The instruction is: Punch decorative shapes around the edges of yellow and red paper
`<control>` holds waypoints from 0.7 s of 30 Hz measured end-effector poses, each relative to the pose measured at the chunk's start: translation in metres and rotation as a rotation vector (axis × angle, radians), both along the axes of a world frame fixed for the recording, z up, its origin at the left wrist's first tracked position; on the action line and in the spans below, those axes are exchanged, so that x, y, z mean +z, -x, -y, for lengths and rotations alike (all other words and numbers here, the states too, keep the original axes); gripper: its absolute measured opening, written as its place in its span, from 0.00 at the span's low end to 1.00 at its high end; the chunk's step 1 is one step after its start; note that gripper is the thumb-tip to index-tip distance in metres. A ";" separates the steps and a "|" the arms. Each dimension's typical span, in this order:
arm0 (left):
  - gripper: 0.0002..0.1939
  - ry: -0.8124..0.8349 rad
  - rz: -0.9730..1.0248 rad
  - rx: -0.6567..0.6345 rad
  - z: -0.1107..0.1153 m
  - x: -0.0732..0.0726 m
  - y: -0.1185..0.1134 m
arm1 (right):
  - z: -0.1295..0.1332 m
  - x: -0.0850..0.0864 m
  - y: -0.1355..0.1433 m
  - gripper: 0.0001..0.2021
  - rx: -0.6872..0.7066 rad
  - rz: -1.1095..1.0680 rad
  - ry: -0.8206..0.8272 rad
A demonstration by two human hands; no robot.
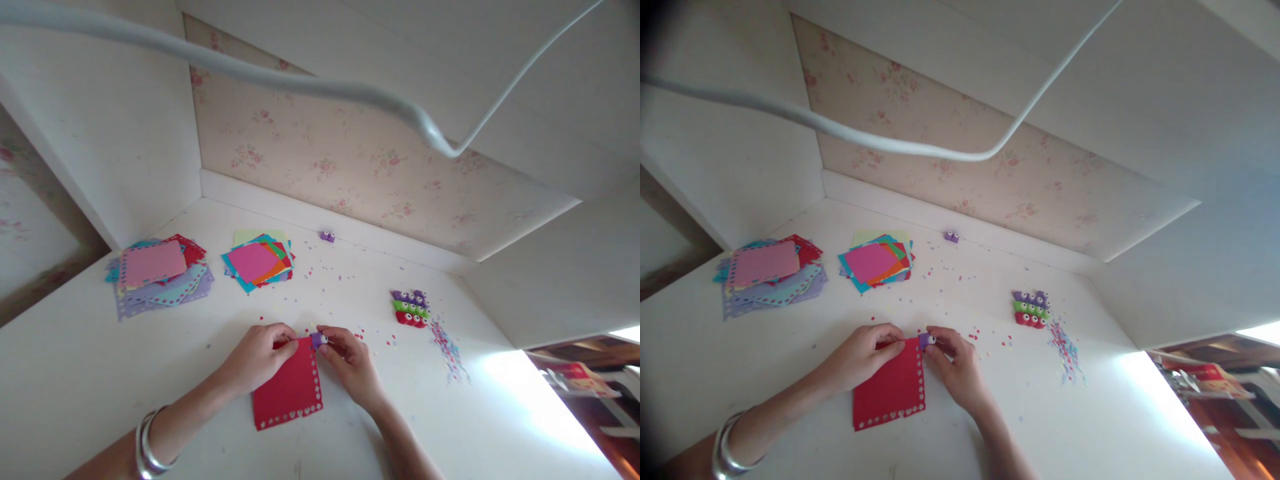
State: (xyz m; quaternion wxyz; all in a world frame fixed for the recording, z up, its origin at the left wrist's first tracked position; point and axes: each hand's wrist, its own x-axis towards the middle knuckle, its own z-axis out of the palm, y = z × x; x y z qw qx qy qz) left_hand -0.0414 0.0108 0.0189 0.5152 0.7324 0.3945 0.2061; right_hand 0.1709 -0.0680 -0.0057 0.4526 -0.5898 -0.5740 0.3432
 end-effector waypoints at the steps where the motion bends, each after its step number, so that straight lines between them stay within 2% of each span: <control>1: 0.11 -0.002 0.001 0.000 0.000 0.000 0.000 | 0.000 0.000 0.000 0.10 0.002 0.009 -0.004; 11: 0.11 -0.159 -0.083 0.003 0.003 -0.005 -0.001 | 0.001 0.009 0.000 0.10 0.076 0.307 -0.086; 21: 0.12 -0.079 -0.056 -0.028 0.000 -0.010 0.001 | 0.003 0.006 -0.002 0.09 0.052 0.268 -0.050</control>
